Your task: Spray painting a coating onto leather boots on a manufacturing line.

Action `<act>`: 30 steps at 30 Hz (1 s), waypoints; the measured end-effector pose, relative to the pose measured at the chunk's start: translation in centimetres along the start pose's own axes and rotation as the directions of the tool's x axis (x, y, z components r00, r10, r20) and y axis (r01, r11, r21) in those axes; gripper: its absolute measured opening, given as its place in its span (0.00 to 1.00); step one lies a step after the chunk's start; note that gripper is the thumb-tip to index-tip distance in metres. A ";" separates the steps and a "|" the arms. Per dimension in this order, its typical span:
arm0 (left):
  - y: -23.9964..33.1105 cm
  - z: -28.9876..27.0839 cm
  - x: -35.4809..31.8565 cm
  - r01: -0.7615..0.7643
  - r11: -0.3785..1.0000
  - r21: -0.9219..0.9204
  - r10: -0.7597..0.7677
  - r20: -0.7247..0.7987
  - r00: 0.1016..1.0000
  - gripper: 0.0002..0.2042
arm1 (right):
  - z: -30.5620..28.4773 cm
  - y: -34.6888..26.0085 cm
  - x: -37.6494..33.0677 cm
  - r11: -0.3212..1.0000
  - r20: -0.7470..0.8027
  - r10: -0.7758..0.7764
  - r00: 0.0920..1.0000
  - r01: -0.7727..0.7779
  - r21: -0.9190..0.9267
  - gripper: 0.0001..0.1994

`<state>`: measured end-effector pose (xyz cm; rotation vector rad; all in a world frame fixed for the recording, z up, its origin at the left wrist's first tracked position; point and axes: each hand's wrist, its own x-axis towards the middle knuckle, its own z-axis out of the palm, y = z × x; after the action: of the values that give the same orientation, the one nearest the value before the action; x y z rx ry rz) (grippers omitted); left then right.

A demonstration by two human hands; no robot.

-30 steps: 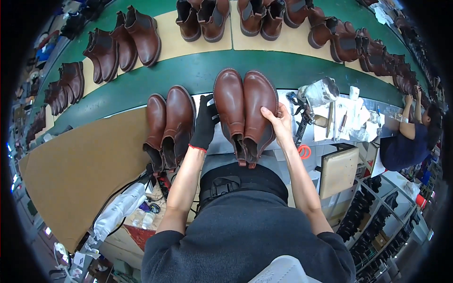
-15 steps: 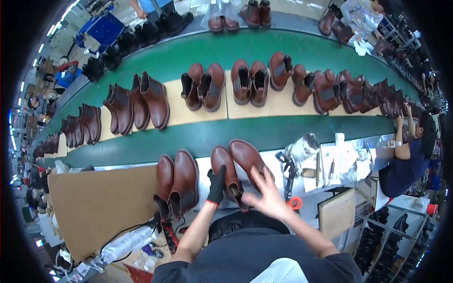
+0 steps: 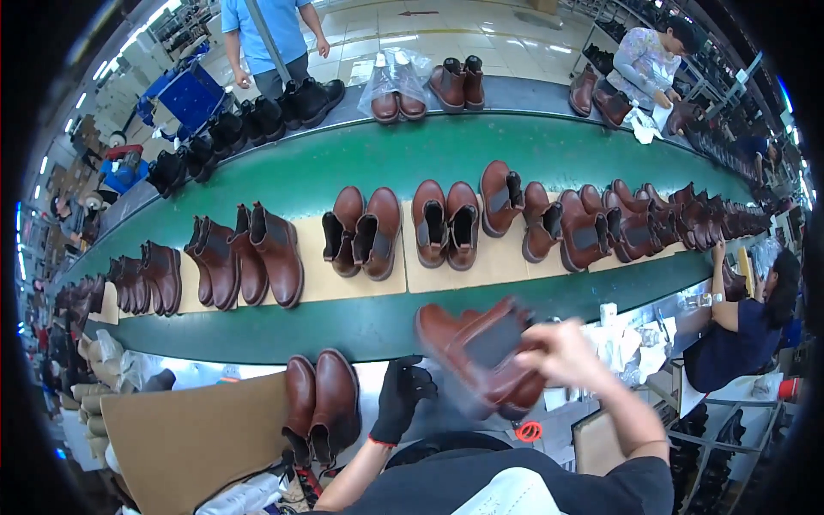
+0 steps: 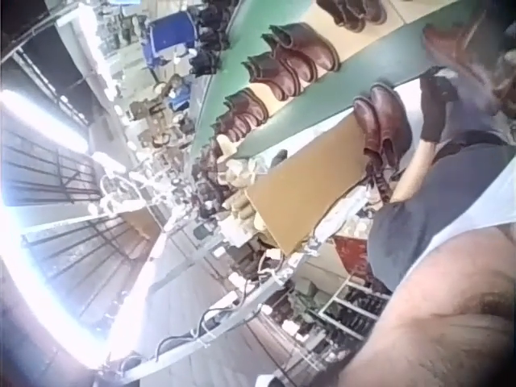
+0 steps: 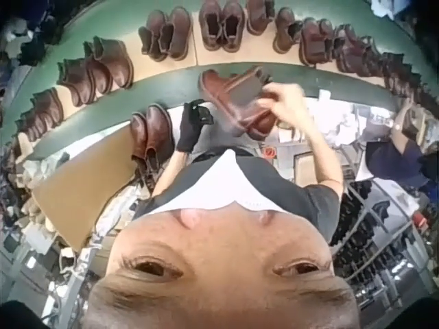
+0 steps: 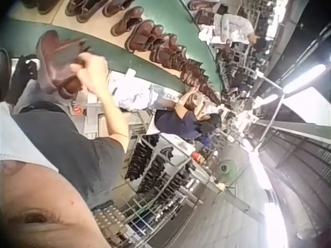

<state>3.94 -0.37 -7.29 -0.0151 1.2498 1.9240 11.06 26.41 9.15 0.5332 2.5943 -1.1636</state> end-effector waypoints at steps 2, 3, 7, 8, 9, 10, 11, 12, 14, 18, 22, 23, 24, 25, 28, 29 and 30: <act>0.8 -0.7 1.8 0.025 0.997 -0.073 -0.028 -0.047 0.998 0.18 | -6.5 -0.8 1.7 0.993 -0.115 0.024 0.993 -0.011 0.113 0.12; -0.1 -2.0 2.9 0.015 0.997 -0.075 -0.019 -0.054 0.998 0.18 | -9.6 -0.9 2.9 0.996 -0.191 -0.064 0.979 0.076 0.056 0.10; -6.6 -7.4 4.6 0.305 0.949 -0.083 -0.315 -0.173 0.933 0.21 | -18.2 -0.9 13.0 0.998 -0.455 0.058 0.889 -0.067 -0.005 0.09; -8.4 -8.7 5.1 0.351 0.927 -0.136 -0.366 -0.108 0.924 0.23 | -20.3 0.8 16.7 0.973 -0.513 -0.148 0.846 0.033 -0.226 0.12; -9.9 -9.2 5.0 0.365 0.926 -0.094 -0.376 -0.160 0.913 0.24 | -22.8 1.9 20.7 0.903 -0.491 -0.094 0.866 -0.134 -0.408 0.14; -10.7 -9.8 5.5 0.379 0.924 -0.056 -0.382 -0.221 0.898 0.25 | -23.9 4.5 25.9 0.851 -0.587 -0.148 0.796 -0.200 -0.486 0.14; -9.3 -9.6 5.7 0.398 0.914 -0.078 -0.405 -0.172 0.898 0.26 | -24.6 6.3 30.9 0.817 -0.603 -0.151 0.783 -0.245 -0.523 0.14; -14.2 -14.2 5.1 0.393 0.917 -0.064 -0.397 -0.248 0.884 0.27 | -24.7 8.5 37.0 0.794 -0.662 -0.216 0.717 -0.266 -0.547 0.14; -10.1 -9.4 6.6 0.445 0.890 0.098 -0.364 -0.434 0.824 0.27 | -26.8 12.8 45.4 0.769 -0.688 -0.207 0.696 -0.319 -0.554 0.15; -8.8 -9.2 6.0 0.483 0.843 0.237 -0.313 -0.515 0.798 0.24 | -25.1 16.0 57.7 0.790 -0.740 -0.111 0.664 -0.392 -0.471 0.18; -8.6 -9.1 6.3 0.569 0.758 0.319 -0.359 -0.524 0.772 0.22 | -26.9 26.9 66.0 0.787 -0.758 -0.316 0.571 -0.289 -0.546 0.39; -8.3 -8.6 5.7 0.608 0.732 0.308 -0.367 -0.573 0.733 0.21 | -24.1 27.1 67.2 0.707 -0.728 -0.429 0.536 -0.303 -0.639 0.41; -8.1 -8.0 5.0 0.646 0.711 0.277 -0.377 -0.626 0.683 0.21 | -23.1 26.2 67.3 0.757 -0.682 -0.443 0.582 -0.164 -0.633 0.42; -7.9 -7.9 5.5 0.674 0.688 0.267 -0.407 -0.627 0.664 0.20 | -25.6 28.1 65.7 0.711 -0.555 -0.611 0.565 0.084 -0.698 0.42; 2.3 -4.0 11.4 0.145 0.760 0.634 0.083 -0.315 0.946 0.10 | -27.4 31.6 59.6 0.770 -0.585 -0.403 0.704 -0.085 -0.632 0.43; 5.4 -2.4 12.8 0.015 0.577 0.817 0.367 -0.275 0.888 0.12 | -25.9 30.9 57.4 0.759 -0.533 -0.441 0.722 -0.017 -0.651 0.39; 8.5 -1.8 13.7 -0.080 0.255 0.964 0.604 -0.094 0.791 0.15 | -22.7 27.8 55.4 0.738 -0.420 -0.506 0.754 0.125 -0.663 0.37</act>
<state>-11.22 5.37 -7.55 0.5060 2.7978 1.2011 -28.85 73.20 -14.96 0.2965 3.4743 -0.1367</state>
